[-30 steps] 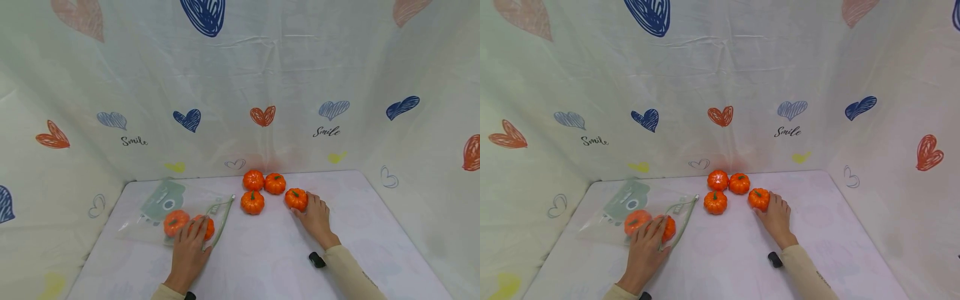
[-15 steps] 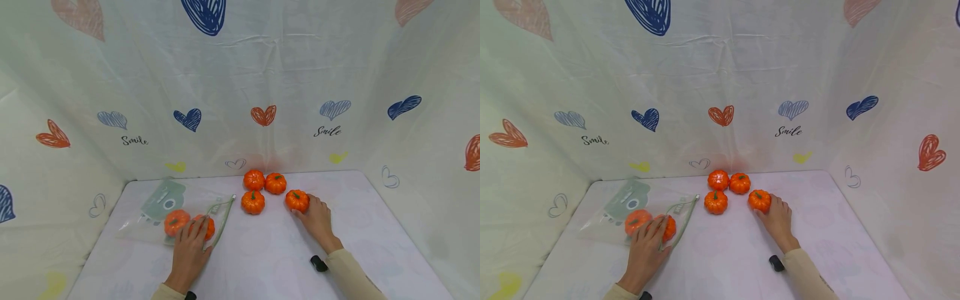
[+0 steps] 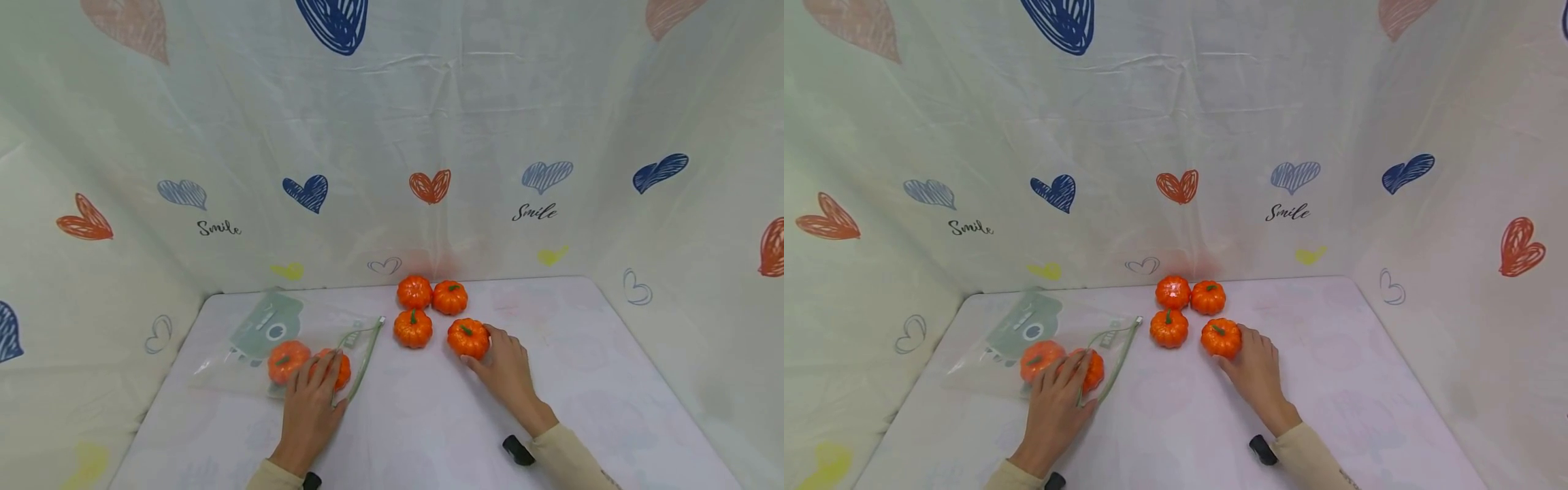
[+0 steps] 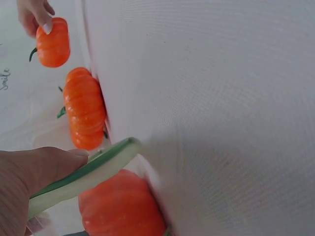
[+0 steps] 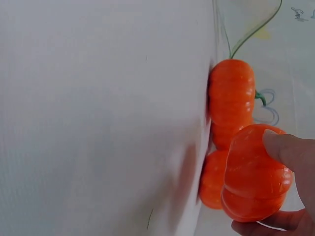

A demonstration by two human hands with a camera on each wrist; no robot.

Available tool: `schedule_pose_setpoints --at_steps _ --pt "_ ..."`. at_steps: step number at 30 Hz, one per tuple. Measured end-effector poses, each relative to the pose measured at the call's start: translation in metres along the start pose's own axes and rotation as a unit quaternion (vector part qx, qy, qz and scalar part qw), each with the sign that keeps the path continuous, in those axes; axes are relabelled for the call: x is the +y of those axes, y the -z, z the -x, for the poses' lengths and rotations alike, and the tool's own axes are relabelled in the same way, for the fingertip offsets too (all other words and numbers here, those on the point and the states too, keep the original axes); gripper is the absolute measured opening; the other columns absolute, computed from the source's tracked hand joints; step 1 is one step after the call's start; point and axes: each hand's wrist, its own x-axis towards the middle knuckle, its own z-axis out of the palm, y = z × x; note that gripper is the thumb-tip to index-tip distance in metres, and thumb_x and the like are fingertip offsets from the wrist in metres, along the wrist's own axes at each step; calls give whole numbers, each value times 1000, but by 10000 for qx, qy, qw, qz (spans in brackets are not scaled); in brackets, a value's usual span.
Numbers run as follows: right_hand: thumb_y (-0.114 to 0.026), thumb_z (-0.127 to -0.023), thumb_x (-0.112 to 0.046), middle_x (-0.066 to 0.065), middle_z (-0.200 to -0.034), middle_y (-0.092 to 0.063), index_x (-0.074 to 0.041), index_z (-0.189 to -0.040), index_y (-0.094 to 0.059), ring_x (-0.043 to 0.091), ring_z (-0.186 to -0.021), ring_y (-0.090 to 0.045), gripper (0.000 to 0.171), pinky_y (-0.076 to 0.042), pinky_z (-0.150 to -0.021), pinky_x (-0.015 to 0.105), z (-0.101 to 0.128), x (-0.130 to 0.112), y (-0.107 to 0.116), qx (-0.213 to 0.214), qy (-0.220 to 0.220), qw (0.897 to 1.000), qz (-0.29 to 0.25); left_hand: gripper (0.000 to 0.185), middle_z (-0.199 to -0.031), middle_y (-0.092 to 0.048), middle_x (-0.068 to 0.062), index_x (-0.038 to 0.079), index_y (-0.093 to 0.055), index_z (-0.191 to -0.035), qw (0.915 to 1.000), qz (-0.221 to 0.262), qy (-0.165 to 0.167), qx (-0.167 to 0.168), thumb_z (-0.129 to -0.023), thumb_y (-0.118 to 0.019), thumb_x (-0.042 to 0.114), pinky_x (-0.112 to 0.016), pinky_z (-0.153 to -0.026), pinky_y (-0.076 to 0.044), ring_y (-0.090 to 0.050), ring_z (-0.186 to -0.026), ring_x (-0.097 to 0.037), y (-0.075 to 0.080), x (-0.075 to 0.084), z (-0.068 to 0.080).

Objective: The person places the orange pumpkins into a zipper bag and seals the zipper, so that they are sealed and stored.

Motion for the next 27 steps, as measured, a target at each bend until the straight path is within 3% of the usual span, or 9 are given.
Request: schedule_pose_setpoints --at_steps 7,27 --pt "-93 -82 -24 23 -129 -65 6 -141 -54 43 -118 -56 77 -42 -106 64 10 -23 -6 -78 376 9993 14 90 -141 -63 -12 3 -64 -143 9999 36 -87 115 -63 -102 19 -55 -103 -45 -53 -128 -38 -1 -1 0" --pt "-95 -78 -25 14 -129 -67 2 -137 -59 35 -116 -60 74 -47 -102 56 27 -71 -37 -511 1016 9930 -306 89 -142 -63 -11 3 -64 -144 9999 -81 18 -74 -66 -102 23 -54 -105 -45 -52 -128 -37 3 0 0"
